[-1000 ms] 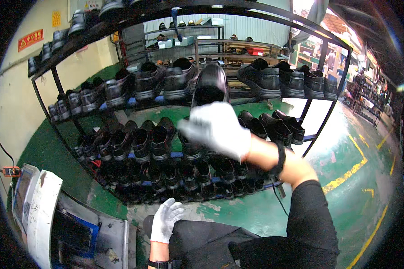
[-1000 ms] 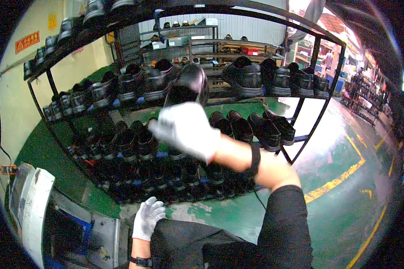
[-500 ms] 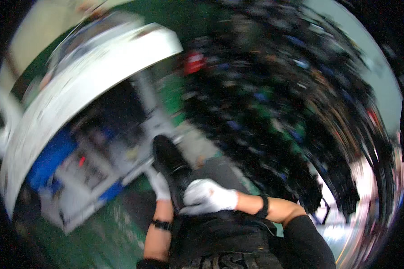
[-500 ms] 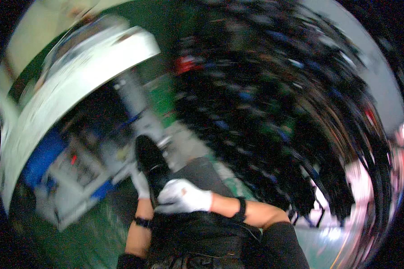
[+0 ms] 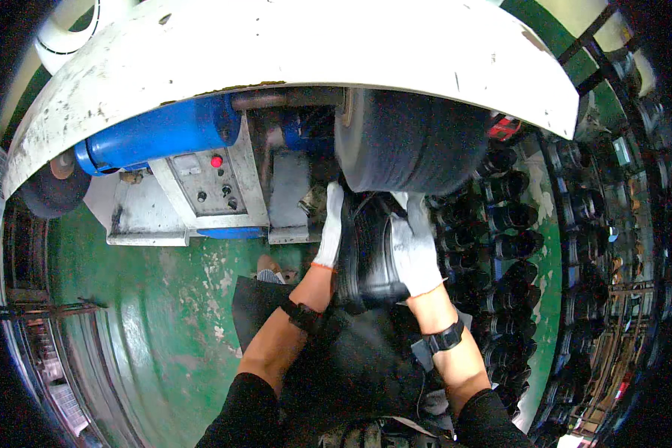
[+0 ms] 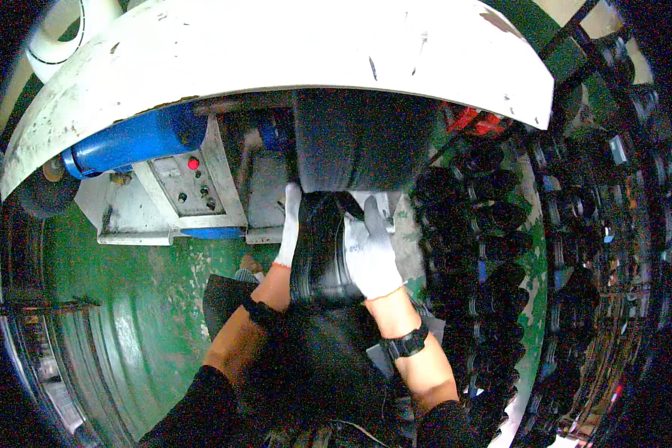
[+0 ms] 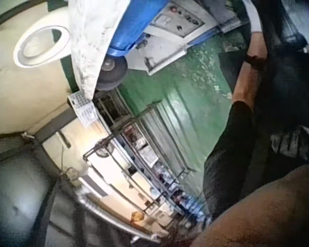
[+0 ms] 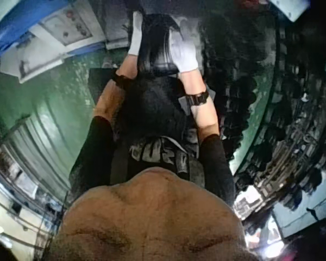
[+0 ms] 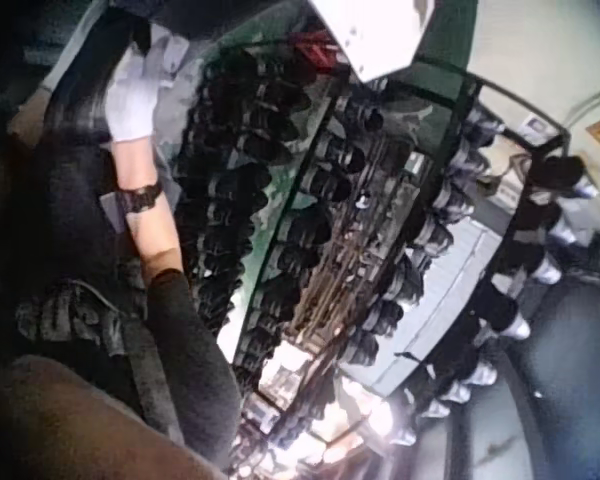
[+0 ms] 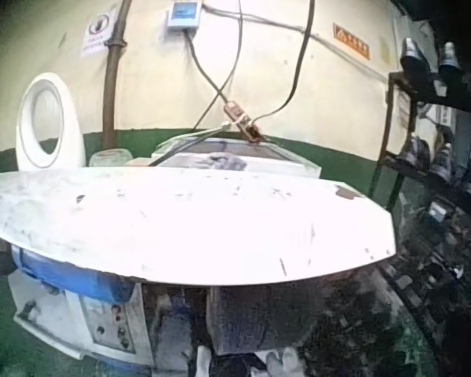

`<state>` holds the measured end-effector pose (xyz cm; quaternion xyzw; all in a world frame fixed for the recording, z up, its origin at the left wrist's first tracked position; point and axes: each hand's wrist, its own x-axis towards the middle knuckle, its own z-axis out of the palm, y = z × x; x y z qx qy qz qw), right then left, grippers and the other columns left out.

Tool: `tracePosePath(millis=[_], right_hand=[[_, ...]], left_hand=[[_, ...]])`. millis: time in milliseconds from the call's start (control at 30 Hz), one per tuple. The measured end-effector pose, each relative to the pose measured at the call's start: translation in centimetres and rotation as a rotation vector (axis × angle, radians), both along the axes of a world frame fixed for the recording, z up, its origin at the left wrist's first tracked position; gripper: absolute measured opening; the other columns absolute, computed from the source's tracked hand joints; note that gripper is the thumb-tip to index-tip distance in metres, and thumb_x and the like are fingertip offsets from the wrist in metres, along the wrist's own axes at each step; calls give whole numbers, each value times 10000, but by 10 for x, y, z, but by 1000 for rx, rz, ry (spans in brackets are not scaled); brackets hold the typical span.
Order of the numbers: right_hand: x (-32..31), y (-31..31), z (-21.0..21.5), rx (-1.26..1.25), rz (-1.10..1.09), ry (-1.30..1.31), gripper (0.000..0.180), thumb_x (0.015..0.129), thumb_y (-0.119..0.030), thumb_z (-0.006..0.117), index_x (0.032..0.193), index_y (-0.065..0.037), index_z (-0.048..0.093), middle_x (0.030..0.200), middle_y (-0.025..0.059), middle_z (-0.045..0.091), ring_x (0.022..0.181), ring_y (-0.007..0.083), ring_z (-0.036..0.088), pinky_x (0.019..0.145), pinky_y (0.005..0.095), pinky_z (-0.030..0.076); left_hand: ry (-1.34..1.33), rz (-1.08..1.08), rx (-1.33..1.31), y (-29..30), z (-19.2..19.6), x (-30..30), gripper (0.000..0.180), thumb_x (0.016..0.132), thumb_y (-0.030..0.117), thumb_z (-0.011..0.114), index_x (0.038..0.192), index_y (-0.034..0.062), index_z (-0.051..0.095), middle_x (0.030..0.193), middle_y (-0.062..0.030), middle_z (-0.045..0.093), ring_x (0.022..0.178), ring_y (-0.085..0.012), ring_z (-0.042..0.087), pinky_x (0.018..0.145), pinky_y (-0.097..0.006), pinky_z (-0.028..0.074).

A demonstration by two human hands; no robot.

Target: Polishing black leather shoes using a rotating brush machine.

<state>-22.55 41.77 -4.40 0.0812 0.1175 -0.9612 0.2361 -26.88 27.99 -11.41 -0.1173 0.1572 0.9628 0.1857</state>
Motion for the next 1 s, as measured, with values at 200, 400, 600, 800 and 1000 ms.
tracePosePath(millis=[200, 400, 600, 800, 1000], right_hand=[[-61, 40, -37, 2715, -81, 1319, 256, 943, -106, 430, 1135, -29, 580, 1069, 194, 639, 1008, 326, 601, 932, 399, 453], [-43, 9, 2, 2212, -8, 901, 280, 853, -87, 523, 1114, -21, 600, 1076, 206, 634, 998, 372, 606, 923, 436, 462], [-45, 29, 2, 2633, -194, 1059, 264, 901, -207, 542, 1087, -38, 624, 1143, 168, 637, 1032, 325, 606, 887, 455, 502], [-78, 6, -55, 2366, -393, 1055, 415, 789, -288, 601, 1130, -51, 601, 1135, 208, 605, 1037, 409, 556, 954, 477, 442], [-77, 54, -56, 2485, -6, 1241, 373, 871, -226, 568, 1194, -42, 593, 1212, 204, 595, 1161, 375, 522, 1008, 453, 420]], left_hand=[[70, 11, -147, -16, 40, -52, 705, 1002, 532, 341, 1474, 10, 295, 1491, -74, 358, 1365, -198, 335, 1131, -312, 241], [33, 224, -327, -58, 18, -76, 527, 1009, 378, 457, 1418, 48, 417, 1354, -65, 522, 1173, -201, 533, 1004, -306, 422], [-63, 140, -247, -2, 32, -61, 510, 1012, 401, 429, 1400, 71, 438, 1359, -94, 516, 1197, -248, 526, 1043, -371, 406], [-117, 8, -89, -26, 1, -48, 654, 961, 547, 444, 1397, 60, 436, 1352, -112, 529, 1222, -268, 516, 1044, -389, 411], [-69, 71, -514, -36, 49, -49, 561, 1018, 443, 382, 1426, 58, 392, 1381, -79, 502, 1218, -216, 516, 1025, -331, 418]])
